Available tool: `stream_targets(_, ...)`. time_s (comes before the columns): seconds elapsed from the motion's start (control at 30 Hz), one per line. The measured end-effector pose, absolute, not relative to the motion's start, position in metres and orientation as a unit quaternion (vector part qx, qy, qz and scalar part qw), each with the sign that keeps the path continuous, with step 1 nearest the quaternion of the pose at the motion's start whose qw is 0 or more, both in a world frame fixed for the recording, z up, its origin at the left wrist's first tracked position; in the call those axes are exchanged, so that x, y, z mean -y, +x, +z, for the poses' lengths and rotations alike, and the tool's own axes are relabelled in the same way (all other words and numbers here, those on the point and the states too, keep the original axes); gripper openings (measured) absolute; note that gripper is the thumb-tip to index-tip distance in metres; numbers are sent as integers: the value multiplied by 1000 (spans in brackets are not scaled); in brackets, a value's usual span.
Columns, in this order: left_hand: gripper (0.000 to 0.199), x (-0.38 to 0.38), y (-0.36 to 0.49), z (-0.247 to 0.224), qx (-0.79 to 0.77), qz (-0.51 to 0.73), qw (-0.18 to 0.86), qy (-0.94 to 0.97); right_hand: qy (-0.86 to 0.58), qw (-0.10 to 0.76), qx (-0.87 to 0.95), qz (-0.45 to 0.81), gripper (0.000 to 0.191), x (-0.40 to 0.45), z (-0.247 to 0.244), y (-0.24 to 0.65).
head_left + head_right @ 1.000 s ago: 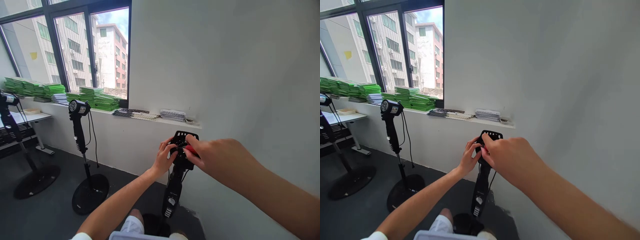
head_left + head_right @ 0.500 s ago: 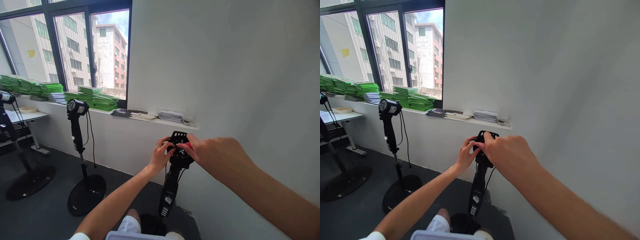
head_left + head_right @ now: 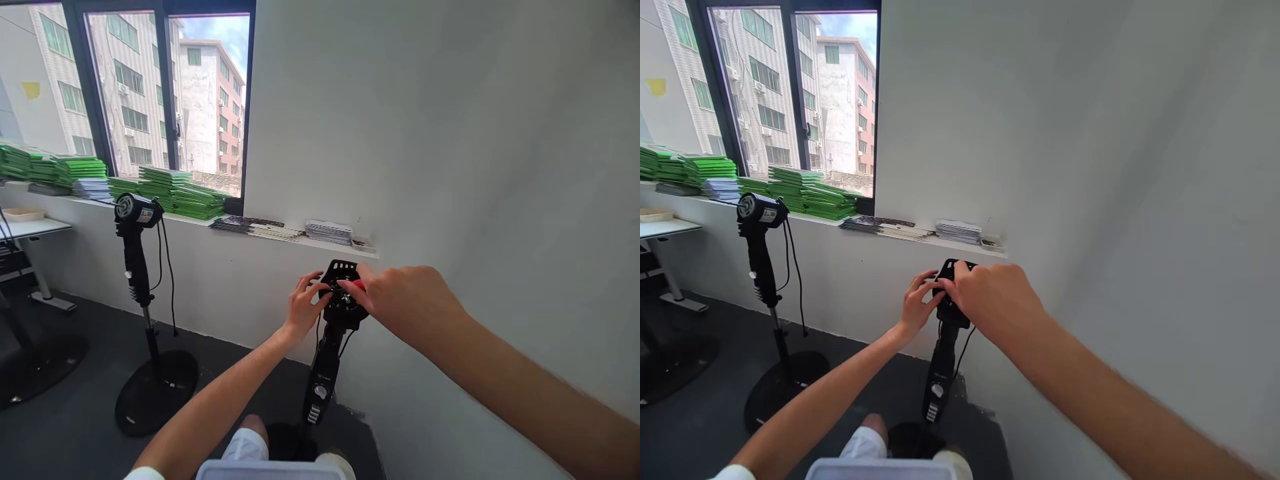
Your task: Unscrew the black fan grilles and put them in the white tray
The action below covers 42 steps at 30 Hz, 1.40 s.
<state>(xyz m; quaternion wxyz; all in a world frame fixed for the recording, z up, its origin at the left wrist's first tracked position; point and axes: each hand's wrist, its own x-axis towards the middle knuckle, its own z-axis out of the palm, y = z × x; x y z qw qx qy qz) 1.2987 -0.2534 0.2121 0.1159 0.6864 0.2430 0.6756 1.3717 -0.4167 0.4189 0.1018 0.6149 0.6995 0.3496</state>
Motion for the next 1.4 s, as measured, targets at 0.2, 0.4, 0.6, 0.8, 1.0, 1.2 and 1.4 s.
stream_targets(0.2, 32, 250, 1302, 212, -183, 686, 291, 642, 603, 91, -718, 337, 35, 412, 421, 1372)
stream_targets(0.4, 43, 250, 1322, 224, -157, 660, 402, 615, 578, 116, -742, 319, 31, 413, 419, 1370)
stream_targets(0.6, 38, 252, 1324, 222, -195, 673, 389, 599, 586, 132, -723, 342, 40, 415, 423, 1363)
stream_targets(0.8, 50, 250, 1319, 205, -158, 661, 405, 611, 597, 143, -707, 352, 47, 416, 424, 1357)
stream_targets(1.0, 49, 255, 1320, 210, -188, 663, 416, 593, 595, 157, -697, 367, 45, 417, 422, 1358)
stream_targets(1.2, 47, 259, 1318, 206, -160, 666, 434, 585, 598, 139, -725, 312, 35, 417, 427, 1359)
stream_targets(1.4, 48, 256, 1316, 210, -180, 667, 414, 592, 594, 149, -719, 328, 41, 418, 423, 1357)
